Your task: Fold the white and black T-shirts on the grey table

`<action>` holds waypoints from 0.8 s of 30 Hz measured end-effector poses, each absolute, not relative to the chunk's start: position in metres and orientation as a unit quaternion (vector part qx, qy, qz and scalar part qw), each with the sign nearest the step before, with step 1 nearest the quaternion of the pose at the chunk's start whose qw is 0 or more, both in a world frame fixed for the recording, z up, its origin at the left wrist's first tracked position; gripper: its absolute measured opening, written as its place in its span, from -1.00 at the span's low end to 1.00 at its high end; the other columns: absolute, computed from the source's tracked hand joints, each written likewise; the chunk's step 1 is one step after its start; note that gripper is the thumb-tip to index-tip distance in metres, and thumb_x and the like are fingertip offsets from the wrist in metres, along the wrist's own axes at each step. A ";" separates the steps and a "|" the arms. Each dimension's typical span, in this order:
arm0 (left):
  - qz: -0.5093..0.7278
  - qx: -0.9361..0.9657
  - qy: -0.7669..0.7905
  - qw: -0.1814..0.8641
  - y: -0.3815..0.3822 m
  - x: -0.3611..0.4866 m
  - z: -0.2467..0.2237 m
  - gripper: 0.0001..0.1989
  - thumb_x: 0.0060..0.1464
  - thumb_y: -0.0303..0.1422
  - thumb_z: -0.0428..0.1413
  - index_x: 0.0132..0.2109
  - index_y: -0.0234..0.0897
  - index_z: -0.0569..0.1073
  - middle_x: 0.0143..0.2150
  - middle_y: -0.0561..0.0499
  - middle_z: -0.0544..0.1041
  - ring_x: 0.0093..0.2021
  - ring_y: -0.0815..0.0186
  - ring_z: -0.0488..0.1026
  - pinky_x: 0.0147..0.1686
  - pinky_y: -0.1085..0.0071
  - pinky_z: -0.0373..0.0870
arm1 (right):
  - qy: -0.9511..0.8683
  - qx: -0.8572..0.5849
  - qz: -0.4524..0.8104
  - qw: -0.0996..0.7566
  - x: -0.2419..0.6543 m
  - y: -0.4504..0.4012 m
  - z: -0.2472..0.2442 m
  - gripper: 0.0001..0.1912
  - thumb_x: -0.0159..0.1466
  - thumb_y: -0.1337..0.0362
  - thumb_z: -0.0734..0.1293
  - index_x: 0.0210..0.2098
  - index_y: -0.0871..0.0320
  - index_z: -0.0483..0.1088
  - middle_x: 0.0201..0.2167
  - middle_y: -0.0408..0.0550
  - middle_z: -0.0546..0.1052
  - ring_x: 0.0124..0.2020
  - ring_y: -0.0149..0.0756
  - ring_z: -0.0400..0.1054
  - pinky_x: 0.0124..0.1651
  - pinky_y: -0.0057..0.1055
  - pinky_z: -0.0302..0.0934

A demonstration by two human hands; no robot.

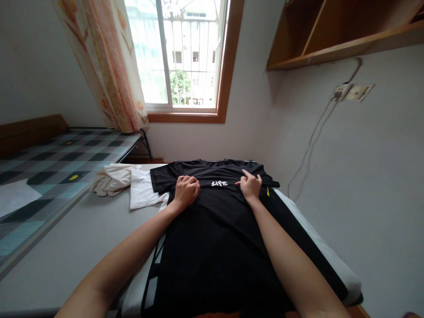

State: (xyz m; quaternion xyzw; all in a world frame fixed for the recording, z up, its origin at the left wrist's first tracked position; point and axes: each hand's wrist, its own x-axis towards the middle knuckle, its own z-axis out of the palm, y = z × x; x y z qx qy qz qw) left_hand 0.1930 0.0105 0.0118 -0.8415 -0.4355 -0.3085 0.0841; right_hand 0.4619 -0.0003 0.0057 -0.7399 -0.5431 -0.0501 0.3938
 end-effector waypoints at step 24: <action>-0.304 -0.830 -0.462 0.072 0.011 0.190 0.010 -0.57 0.26 -0.37 -0.11 -0.52 -0.23 0.51 -0.32 -0.01 0.60 -0.26 0.25 0.41 -0.02 0.16 0.17 | -0.556 -0.771 -0.019 0.310 0.466 0.007 -0.010 -0.69 0.22 0.30 0.21 -0.15 0.16 0.54 0.03 0.08 0.43 0.07 -0.07 0.24 0.12 -0.25 0.12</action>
